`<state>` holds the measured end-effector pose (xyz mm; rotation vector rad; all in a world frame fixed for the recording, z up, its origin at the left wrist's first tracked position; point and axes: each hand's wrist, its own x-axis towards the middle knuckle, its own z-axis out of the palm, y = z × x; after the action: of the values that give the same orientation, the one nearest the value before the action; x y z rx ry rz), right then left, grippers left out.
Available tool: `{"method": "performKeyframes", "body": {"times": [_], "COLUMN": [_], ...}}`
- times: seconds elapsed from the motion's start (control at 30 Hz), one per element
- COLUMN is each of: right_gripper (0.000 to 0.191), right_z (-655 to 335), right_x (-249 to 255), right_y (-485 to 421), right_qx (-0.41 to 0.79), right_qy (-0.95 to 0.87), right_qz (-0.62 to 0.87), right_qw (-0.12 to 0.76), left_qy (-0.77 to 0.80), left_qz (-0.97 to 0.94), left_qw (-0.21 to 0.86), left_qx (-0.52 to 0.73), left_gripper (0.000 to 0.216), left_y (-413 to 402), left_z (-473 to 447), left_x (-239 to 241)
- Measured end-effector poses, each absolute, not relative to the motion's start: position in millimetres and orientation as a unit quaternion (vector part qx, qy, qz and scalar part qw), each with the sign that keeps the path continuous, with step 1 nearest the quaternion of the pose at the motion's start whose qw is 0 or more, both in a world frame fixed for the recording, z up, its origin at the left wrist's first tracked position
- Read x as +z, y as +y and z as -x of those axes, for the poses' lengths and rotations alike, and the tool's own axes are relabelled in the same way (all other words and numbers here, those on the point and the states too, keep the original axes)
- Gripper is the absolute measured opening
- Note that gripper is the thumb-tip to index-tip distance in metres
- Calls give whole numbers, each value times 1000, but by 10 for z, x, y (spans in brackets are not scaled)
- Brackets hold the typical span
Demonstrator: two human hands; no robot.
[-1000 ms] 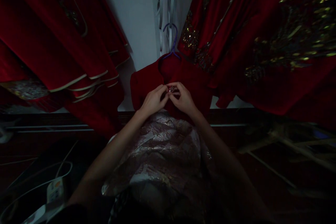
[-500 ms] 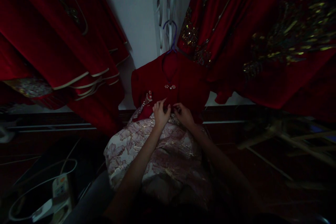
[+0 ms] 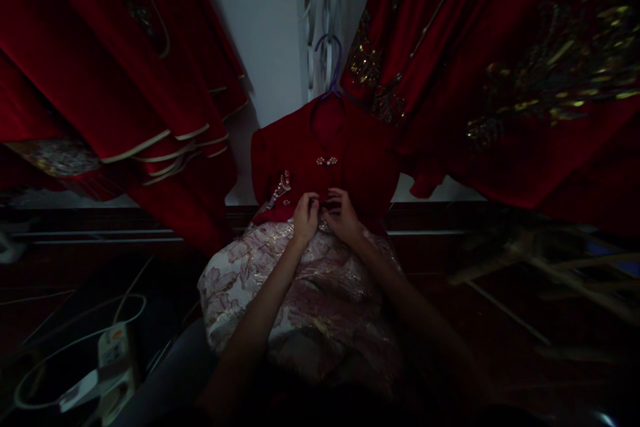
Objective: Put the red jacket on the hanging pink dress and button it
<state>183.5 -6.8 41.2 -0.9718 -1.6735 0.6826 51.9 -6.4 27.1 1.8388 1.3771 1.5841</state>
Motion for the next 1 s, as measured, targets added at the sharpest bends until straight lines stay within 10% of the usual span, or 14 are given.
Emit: {"method": "performKeyframes", "body": {"times": [0.5, 0.77, 1.0], "right_gripper": [22, 34, 32], "right_z": [-1886, -2109, -2035], "right_x": [697, 1244, 1421], "right_y": [-154, -254, -137], "right_qx": [288, 382, 411], "right_qy": [-657, -608, -658], "right_qz": [422, 367, 335], "right_qw": [555, 591, 535], "left_qy": [547, 541, 532], "left_qz": [-509, -470, -444], "left_qw": [132, 120, 129], "left_qx": [651, 687, 709], "left_gripper": [17, 70, 39], "left_y": [-10, 152, 382], "left_z": [-513, -463, -335], "left_x": [233, 331, 350]}}
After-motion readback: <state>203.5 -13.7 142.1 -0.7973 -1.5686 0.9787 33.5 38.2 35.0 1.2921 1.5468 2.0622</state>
